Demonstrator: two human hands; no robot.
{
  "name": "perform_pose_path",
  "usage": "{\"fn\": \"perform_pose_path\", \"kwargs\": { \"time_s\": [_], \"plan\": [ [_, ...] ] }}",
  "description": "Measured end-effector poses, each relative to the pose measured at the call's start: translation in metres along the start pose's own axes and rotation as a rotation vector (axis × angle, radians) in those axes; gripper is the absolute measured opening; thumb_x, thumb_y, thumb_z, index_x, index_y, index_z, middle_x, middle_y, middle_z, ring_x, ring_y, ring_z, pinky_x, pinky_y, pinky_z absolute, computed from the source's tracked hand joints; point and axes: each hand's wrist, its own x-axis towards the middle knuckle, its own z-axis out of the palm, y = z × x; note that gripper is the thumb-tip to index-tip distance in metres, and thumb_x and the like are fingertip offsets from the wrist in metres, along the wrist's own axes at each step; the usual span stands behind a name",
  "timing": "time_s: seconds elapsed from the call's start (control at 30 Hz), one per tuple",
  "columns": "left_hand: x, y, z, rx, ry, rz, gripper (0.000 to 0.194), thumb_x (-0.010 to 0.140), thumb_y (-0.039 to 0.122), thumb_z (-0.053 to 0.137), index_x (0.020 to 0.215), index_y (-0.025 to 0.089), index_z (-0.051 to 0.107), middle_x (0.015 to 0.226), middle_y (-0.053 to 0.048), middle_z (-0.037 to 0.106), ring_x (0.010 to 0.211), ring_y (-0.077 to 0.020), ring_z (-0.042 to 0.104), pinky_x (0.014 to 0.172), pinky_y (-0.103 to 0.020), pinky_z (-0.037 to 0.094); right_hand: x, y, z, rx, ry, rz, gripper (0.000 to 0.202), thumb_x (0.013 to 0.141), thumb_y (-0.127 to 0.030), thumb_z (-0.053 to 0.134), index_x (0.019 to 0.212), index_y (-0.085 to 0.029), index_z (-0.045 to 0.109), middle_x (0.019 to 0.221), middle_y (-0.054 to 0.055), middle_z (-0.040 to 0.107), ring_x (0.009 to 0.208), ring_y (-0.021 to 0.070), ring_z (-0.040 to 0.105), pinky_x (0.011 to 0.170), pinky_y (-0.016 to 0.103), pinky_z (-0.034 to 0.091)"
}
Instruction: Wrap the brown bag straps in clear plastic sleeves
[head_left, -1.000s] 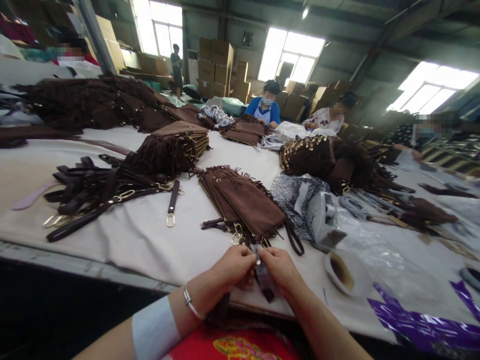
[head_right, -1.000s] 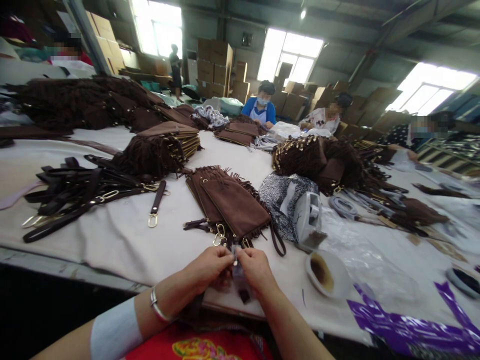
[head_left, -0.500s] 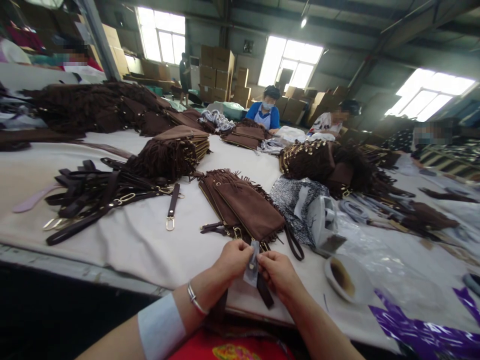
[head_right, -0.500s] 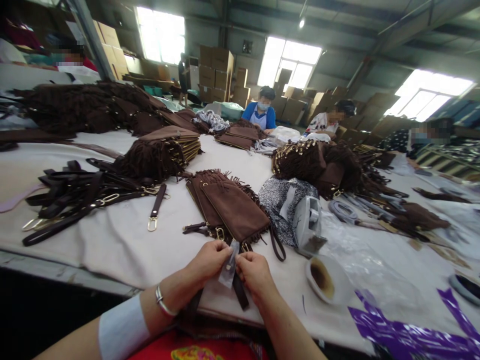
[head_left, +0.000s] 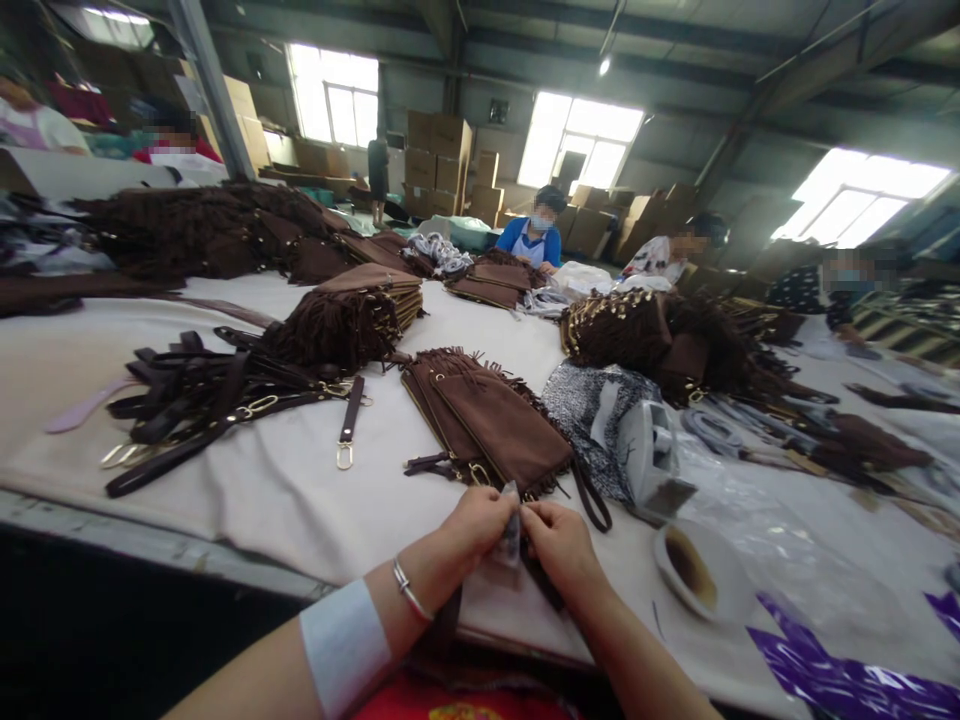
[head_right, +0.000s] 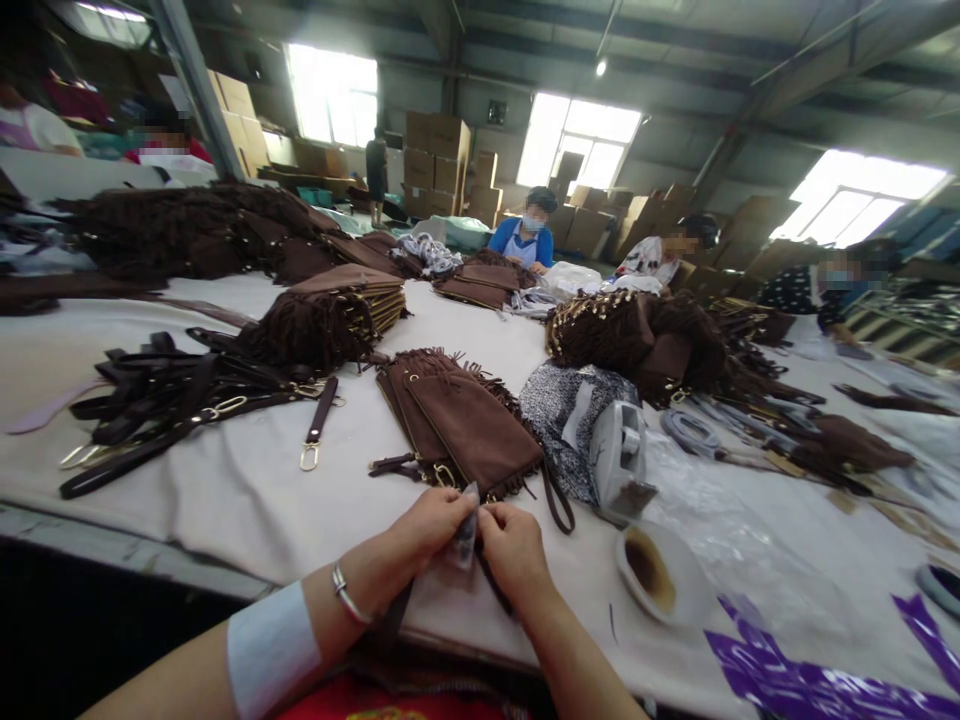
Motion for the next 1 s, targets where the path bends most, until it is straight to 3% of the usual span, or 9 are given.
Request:
{"fn": "perform_pose_path", "kwargs": {
  "time_s": [0.07,0.13,0.23,0.4,0.5,0.7,0.9,1.0],
  "plan": [
    [0.002,0.001,0.002,-0.077,-0.049,-0.056,0.028,0.082,0.035,0.061,0.064,0.014,0.055,0.053,0.001,0.052,0.046,-0.0095,0.047,0.045,-0.022,0.034,0.0,-0.001,-0.01,-0.153,0.063,-0.148,0.023,0.083,-0.035,0.055,0.084,-0.019,0.073,0.079,0.006,0.073,0.074,0.0216,0.065,0.07,0.032,0.049],
    [0.002,0.002,0.001,-0.12,-0.102,-0.097,0.024,0.084,0.036,0.056,0.071,0.015,0.053,0.057,0.002,0.052,0.045,-0.0082,0.046,0.046,-0.021,0.036,0.003,0.0,-0.018,-0.25,0.113,-0.26,0.024,0.086,-0.031,0.052,0.095,-0.019,0.072,0.095,0.008,0.073,0.089,0.0239,0.065,0.083,0.035,0.049],
    [-0.001,0.004,-0.008,-0.163,-0.153,-0.154,0.023,0.083,0.038,0.056,0.077,0.018,0.046,0.058,0.007,0.046,0.04,-0.0036,0.034,0.041,-0.016,0.024,0.01,0.0,-0.023,-0.361,0.123,-0.443,0.025,0.089,-0.024,0.047,0.1,-0.018,0.069,0.096,0.01,0.07,0.091,0.023,0.064,0.085,0.035,0.049],
    [-0.011,0.004,-0.025,-0.112,-0.234,-0.143,0.027,0.083,0.046,0.054,0.08,0.021,0.044,0.056,0.01,0.037,0.037,-0.0031,0.024,0.039,-0.019,0.009,0.02,-0.011,-0.018,-0.508,-0.01,-0.684,0.031,0.091,-0.015,0.044,0.114,-0.021,0.065,0.103,0.009,0.065,0.092,0.0196,0.062,0.083,0.03,0.049],
    [-0.016,0.003,-0.029,-0.068,-0.229,-0.078,0.034,0.083,0.053,0.054,0.079,0.021,0.043,0.055,0.01,0.034,0.037,-0.0035,0.023,0.04,-0.02,0.01,0.024,-0.02,-0.012,-0.623,-0.077,-0.746,0.03,0.091,-0.015,0.047,0.112,-0.025,0.066,0.102,0.007,0.064,0.091,0.0174,0.062,0.08,0.026,0.048],
    [-0.019,-0.002,-0.031,-0.024,-0.198,-0.03,0.033,0.083,0.051,0.055,0.077,0.022,0.042,0.054,0.01,0.035,0.038,-0.0044,0.023,0.04,-0.022,0.011,0.031,-0.028,-0.004,-0.786,-0.083,-0.859,0.02,0.09,-0.015,0.051,0.083,-0.022,0.068,0.085,0.004,0.063,0.082,0.016,0.057,0.077,0.025,0.043],
    [-0.011,-0.002,-0.038,-0.199,-0.265,-0.176,0.035,0.084,0.053,0.048,0.075,0.02,0.044,0.053,0.01,0.033,0.038,-0.0036,0.018,0.041,-0.021,0.007,0.031,-0.027,-0.005,-0.82,-0.074,-0.92,0.019,0.091,-0.017,0.05,0.082,-0.021,0.065,0.085,0.005,0.063,0.082,0.0184,0.054,0.079,0.03,0.042],
    [-0.01,-0.002,-0.039,-0.162,-0.253,-0.15,0.037,0.079,0.054,0.055,0.072,0.02,0.044,0.052,0.01,0.034,0.039,-0.0035,0.019,0.041,-0.021,0.009,0.03,-0.022,-0.003,-0.755,-0.072,-0.882,0.019,0.09,-0.015,0.05,0.085,-0.021,0.066,0.086,0.005,0.063,0.084,0.0182,0.055,0.08,0.029,0.043]
  ]
}}
